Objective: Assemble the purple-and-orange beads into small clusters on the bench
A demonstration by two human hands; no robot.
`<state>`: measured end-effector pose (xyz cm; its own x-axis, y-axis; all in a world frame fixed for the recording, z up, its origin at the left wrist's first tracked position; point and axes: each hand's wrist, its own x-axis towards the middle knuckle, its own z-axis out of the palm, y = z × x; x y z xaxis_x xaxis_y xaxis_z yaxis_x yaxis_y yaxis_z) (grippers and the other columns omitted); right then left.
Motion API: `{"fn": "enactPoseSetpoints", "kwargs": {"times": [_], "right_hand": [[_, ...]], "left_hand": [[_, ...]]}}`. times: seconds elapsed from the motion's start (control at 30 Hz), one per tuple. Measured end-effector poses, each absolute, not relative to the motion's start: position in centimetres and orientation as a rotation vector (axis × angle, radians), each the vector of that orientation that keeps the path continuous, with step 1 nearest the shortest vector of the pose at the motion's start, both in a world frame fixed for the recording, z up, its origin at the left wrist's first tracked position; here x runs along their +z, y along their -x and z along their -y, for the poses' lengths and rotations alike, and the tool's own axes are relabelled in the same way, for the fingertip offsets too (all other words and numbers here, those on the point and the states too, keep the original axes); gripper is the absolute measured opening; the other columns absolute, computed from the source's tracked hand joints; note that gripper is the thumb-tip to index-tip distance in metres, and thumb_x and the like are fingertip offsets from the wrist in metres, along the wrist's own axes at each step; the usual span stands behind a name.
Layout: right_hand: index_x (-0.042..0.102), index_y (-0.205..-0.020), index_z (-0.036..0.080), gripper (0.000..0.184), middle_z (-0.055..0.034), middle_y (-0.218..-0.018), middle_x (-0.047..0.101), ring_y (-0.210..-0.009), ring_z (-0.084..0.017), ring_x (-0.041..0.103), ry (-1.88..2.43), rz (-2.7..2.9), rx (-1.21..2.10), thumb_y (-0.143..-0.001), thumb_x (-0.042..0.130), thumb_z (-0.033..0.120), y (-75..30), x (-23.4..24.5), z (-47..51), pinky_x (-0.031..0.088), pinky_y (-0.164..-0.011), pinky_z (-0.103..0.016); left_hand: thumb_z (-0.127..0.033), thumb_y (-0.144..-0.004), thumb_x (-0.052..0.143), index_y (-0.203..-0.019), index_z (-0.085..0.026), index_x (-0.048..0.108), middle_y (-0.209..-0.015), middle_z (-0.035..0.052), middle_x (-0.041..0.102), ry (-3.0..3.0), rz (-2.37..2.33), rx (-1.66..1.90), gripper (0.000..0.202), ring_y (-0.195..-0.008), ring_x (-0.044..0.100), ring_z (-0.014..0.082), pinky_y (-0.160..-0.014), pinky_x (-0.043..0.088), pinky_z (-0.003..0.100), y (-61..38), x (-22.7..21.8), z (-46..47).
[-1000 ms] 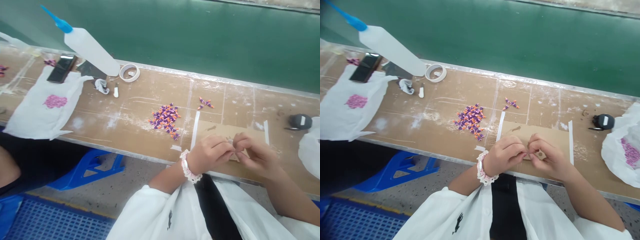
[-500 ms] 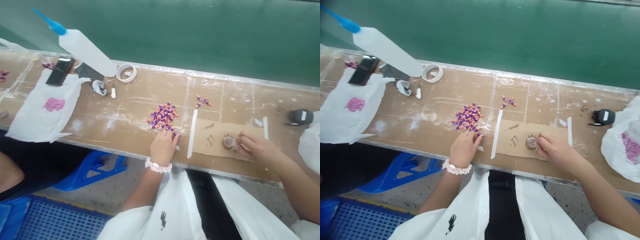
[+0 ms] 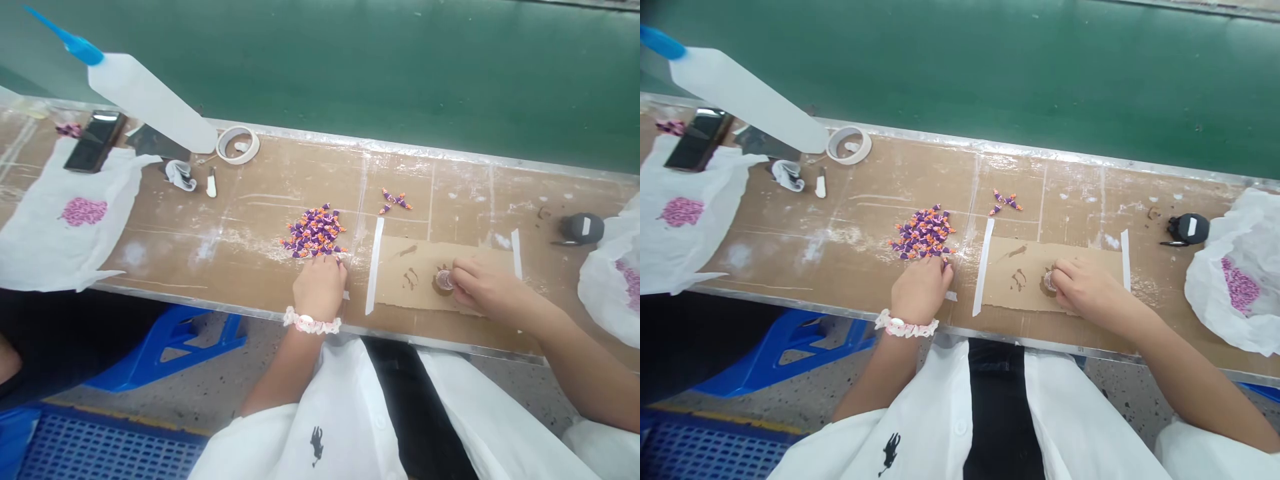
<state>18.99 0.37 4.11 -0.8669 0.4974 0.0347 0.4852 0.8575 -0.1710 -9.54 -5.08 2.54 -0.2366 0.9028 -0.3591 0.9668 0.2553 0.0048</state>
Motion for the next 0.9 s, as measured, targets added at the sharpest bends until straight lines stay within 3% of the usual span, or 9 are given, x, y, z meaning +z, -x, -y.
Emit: {"fn": "enactPoseSetpoints", "kwargs": {"times": [0.1,0.2,0.37,0.5,0.7,0.9], "right_hand": [[0.044,-0.071,0.021,0.019,-0.0011,-0.066,0.049,-0.056,-0.013,0.042,0.781,2.875,0.275,-0.089,0.044,0.017,-19.4,4.2,-0.6,0.035,-0.051,-0.027],[0.047,-0.078,0.021,0.012,-0.0006,-0.070,0.049,-0.060,-0.012,0.043,0.828,2.726,0.423,-0.087,0.051,0.014,-19.7,4.5,-0.3,0.038,-0.054,-0.026],[0.050,-0.084,0.022,0.017,0.0004,-0.073,0.050,-0.064,-0.012,0.049,0.897,2.283,0.721,-0.082,0.054,0.005,-18.4,5.3,1.0,0.040,-0.056,-0.026],[0.053,-0.083,0.022,0.018,0.0003,-0.072,0.052,-0.066,-0.014,0.053,0.838,1.948,0.922,-0.081,0.054,0.004,-15.9,5.7,2.2,0.043,-0.056,-0.028],[0.052,-0.080,0.021,0.014,0.0001,-0.073,0.053,-0.066,-0.013,0.053,0.870,1.774,1.097,-0.084,0.054,0.008,-13.0,5.5,3.2,0.045,-0.058,-0.028],[0.051,-0.076,0.020,0.013,0.0025,-0.069,0.050,-0.061,-0.010,0.051,0.865,1.649,1.365,-0.084,0.054,0.010,-12.3,5.6,3.1,0.044,-0.055,-0.025]], "left_hand": [[-0.025,-0.089,0.036,-0.086,-0.015,0.065,-0.091,0.0130,0.069,-1.690,-2.282,-0.211,0.031,-0.094,0.063,0.0268,-0.068,0.045,0.032,9.4,2.6,5.0],[-0.023,-0.082,0.042,-0.068,-0.018,0.058,-0.077,0.0068,0.064,-1.628,-2.203,0.130,0.022,-0.079,0.060,0.0210,-0.062,0.040,0.029,9.2,2.6,4.9],[-0.033,-0.073,0.053,-0.059,-0.016,0.048,-0.058,-0.0028,0.045,-1.003,-1.236,0.753,0.022,-0.052,0.037,0.0076,-0.051,0.030,0.023,6.9,1.6,4.8],[-0.035,-0.068,0.065,-0.064,-0.014,0.053,-0.053,-0.0071,0.036,-0.570,-0.841,0.806,0.025,-0.047,0.026,0.0034,-0.045,0.018,0.020,3.7,0.6,5.2],[-0.038,-0.072,0.071,-0.071,-0.014,0.055,-0.052,-0.0080,0.041,-0.567,-0.754,0.811,0.029,-0.044,0.032,0.0023,-0.044,0.023,0.018,2.0,0.8,6.0],[-0.047,-0.070,0.073,-0.065,-0.013,0.056,-0.052,-0.0055,0.045,-0.516,-0.683,0.719,0.038,-0.043,0.034,0.0027,-0.042,0.023,0.018,2.8,1.0,5.9]]}}
